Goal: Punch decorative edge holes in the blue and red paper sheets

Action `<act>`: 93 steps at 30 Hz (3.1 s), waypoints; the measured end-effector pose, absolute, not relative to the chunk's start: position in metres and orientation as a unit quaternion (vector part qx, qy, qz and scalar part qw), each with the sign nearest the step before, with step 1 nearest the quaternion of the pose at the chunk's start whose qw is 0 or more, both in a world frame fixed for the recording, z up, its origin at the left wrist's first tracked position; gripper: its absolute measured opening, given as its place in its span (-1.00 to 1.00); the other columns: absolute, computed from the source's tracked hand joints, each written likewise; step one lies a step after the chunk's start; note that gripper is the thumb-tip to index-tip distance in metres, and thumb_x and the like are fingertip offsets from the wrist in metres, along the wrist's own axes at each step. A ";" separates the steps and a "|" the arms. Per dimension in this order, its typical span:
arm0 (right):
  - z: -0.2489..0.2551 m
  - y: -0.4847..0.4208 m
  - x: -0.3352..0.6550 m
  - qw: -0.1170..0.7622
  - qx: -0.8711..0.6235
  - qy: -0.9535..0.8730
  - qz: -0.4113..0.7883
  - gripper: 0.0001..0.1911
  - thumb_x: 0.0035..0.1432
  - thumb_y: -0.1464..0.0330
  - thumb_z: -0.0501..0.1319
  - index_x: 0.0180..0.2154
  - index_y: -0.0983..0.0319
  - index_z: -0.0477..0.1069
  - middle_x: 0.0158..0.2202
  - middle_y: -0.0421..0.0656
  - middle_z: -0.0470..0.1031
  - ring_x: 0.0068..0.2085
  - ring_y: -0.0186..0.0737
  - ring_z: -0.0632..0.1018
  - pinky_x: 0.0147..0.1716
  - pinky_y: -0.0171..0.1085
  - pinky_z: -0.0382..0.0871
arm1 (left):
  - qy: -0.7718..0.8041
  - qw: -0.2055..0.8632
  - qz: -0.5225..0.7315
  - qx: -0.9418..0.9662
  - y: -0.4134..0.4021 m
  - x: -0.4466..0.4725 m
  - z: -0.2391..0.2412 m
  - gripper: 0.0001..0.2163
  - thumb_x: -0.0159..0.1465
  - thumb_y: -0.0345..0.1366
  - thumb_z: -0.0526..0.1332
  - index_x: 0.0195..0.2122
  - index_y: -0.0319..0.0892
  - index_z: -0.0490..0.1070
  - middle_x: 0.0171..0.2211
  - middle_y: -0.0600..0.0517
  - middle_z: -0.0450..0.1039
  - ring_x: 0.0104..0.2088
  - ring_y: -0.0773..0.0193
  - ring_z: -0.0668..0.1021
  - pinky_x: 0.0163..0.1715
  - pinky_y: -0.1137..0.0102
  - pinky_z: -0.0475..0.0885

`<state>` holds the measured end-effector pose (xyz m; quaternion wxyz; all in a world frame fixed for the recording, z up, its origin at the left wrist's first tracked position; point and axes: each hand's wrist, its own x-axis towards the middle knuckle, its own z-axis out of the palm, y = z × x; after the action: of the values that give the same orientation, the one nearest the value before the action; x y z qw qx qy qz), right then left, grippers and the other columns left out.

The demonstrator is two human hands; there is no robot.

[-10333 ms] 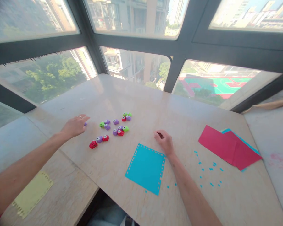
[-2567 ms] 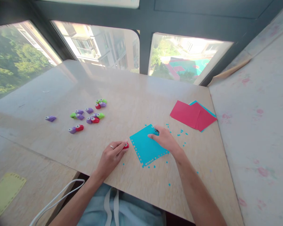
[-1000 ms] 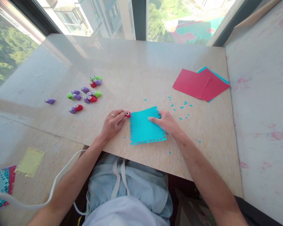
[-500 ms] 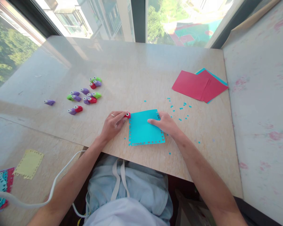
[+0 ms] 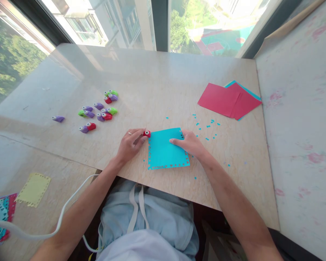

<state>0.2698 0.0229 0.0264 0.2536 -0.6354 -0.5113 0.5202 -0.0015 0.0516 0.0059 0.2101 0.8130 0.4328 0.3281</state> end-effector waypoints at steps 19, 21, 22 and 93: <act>0.029 0.024 0.267 0.237 -0.646 -0.527 0.499 -0.63 0.00 0.09 0.32 -0.27 0.24 0.46 -0.35 -0.12 0.56 -0.38 -0.18 0.55 -0.49 -0.32 0.38 | 0.617 0.583 -0.002 0.528 0.103 0.007 0.049 -0.49 0.10 0.23 0.26 -0.47 -0.20 0.39 -0.57 -0.02 0.50 -0.61 0.33 0.52 -0.71 0.52 0.21; 0.029 0.024 0.266 0.232 -0.650 -0.534 0.488 -0.63 0.00 0.09 0.31 -0.28 0.24 0.46 -0.38 -0.13 0.54 -0.40 -0.20 0.54 -0.50 -0.32 0.36 | 0.611 0.599 0.005 0.517 0.102 0.007 0.049 -0.49 0.10 0.24 0.26 -0.46 -0.21 0.40 -0.57 -0.03 0.51 -0.62 0.33 0.52 -0.70 0.52 0.23; 0.030 0.024 0.265 0.231 -0.653 -0.537 0.482 -0.64 0.00 0.09 0.31 -0.29 0.24 0.46 -0.39 -0.13 0.53 -0.40 -0.21 0.53 -0.50 -0.32 0.35 | 0.609 0.605 0.009 0.512 0.102 0.006 0.049 -0.48 0.09 0.24 0.26 -0.46 -0.21 0.40 -0.57 -0.04 0.51 -0.62 0.33 0.52 -0.69 0.52 0.24; 0.026 0.024 0.262 0.239 -0.641 -0.564 0.462 -0.59 0.01 0.05 0.30 -0.29 0.27 0.47 -0.38 -0.12 0.54 -0.40 -0.20 0.52 -0.52 -0.32 0.34 | 0.635 0.561 -0.100 0.521 0.116 0.029 0.076 -0.63 0.05 -0.06 0.41 -0.60 -0.16 0.28 -0.72 0.14 0.10 -0.69 0.35 0.33 -0.64 0.43 0.19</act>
<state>0.2625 0.0236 0.0264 0.2388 -0.6408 -0.5645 0.4624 0.0286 0.1163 0.0763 0.5610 0.5210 0.6354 -0.1003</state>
